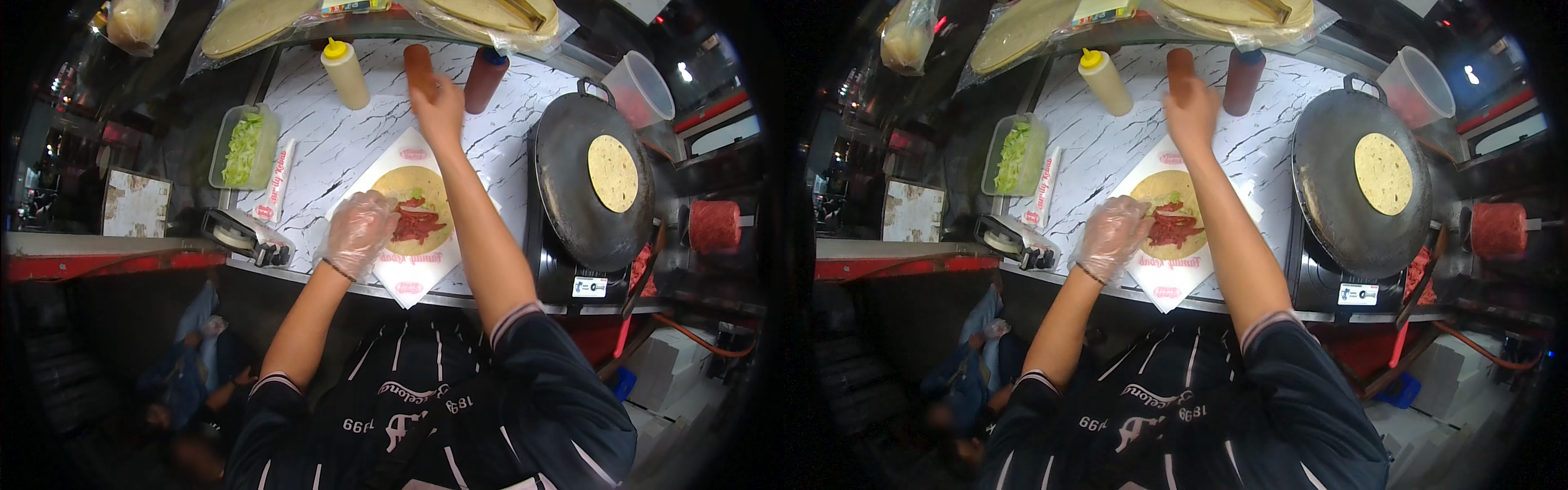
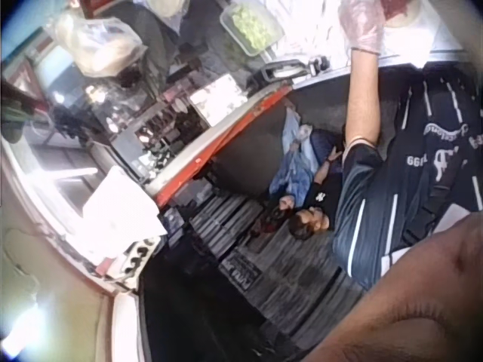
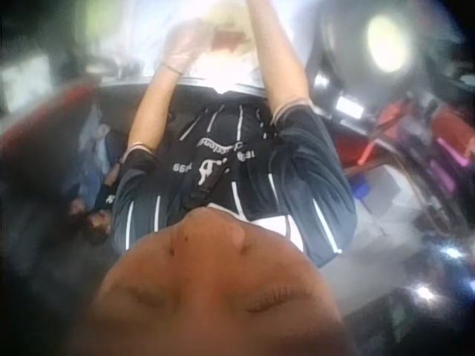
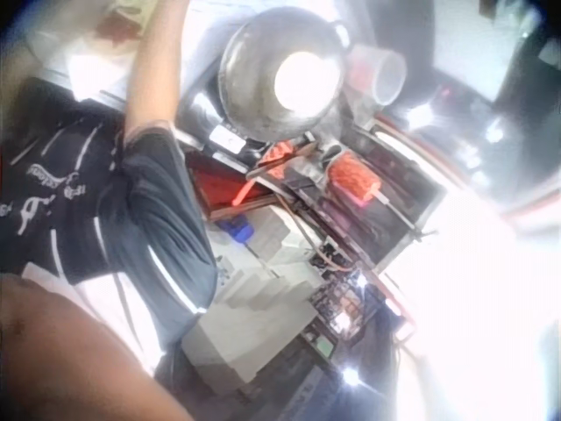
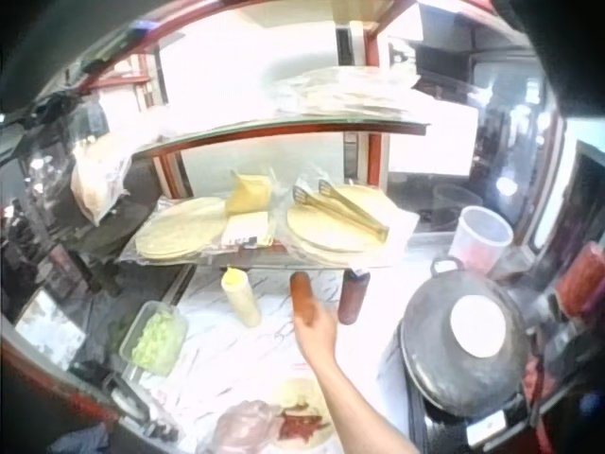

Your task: The person assembles tacos by placing lettuce and sliced meat onto tortillas, then adding sauces and cheese. They fold the tortillas and wrap them in paper, repeating the process for multiple tacos.

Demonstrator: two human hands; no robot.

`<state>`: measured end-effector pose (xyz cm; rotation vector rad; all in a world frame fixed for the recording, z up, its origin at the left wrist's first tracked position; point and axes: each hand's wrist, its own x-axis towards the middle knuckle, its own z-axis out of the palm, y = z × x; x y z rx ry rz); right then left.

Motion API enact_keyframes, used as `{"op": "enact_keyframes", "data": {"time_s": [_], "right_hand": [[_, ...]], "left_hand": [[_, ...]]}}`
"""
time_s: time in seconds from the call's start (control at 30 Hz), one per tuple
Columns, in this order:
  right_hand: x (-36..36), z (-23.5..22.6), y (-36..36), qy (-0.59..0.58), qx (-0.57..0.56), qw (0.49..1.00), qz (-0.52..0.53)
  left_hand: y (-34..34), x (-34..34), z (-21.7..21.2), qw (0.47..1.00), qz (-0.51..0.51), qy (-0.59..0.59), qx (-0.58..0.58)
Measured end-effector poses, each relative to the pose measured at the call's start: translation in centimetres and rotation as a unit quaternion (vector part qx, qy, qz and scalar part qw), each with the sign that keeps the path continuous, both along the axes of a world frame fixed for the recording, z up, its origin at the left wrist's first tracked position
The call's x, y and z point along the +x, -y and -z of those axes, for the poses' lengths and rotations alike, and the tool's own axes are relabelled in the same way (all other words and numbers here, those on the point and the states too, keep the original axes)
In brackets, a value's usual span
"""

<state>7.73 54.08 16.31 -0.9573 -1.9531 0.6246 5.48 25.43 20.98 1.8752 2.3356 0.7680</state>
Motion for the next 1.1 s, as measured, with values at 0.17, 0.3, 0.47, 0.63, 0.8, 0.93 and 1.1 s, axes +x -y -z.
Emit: {"op": "enact_keyframes", "data": {"time_s": [0.17,0.3,0.47,0.63,0.8,0.93,1.1], "right_hand": [[-3.0,-4.9,-2.4,-0.016,-0.248,0.966,-0.066],[4.5,-6.4,3.2,-0.271,-0.496,0.815,-0.131],[13.7,-8.2,9.7,-0.293,-0.506,0.780,-0.222],[16.8,-11.0,10.3,-0.222,-0.439,0.847,-0.202],[18.2,-10.2,11.0,-0.223,-0.389,0.873,-0.194],[19.0,-9.1,11.8,-0.278,-0.435,0.841,-0.161],[20.0,-9.6,11.4,-0.289,-0.429,0.849,-0.108]], "left_hand": [[5.8,-0.1,-0.1,0.993,-0.044,0.100,0.037],[9.2,1.0,1.8,0.994,0.036,0.100,0.029],[9.5,2.6,4.5,0.994,0.033,0.098,0.024],[9.1,2.4,5.5,0.995,0.053,0.075,0.029],[9.1,2.0,5.7,0.997,0.064,0.051,0.001],[9.3,2.1,5.7,0.997,0.063,0.051,0.005],[9.4,2.1,5.8,0.996,0.059,0.062,0.005]]}}
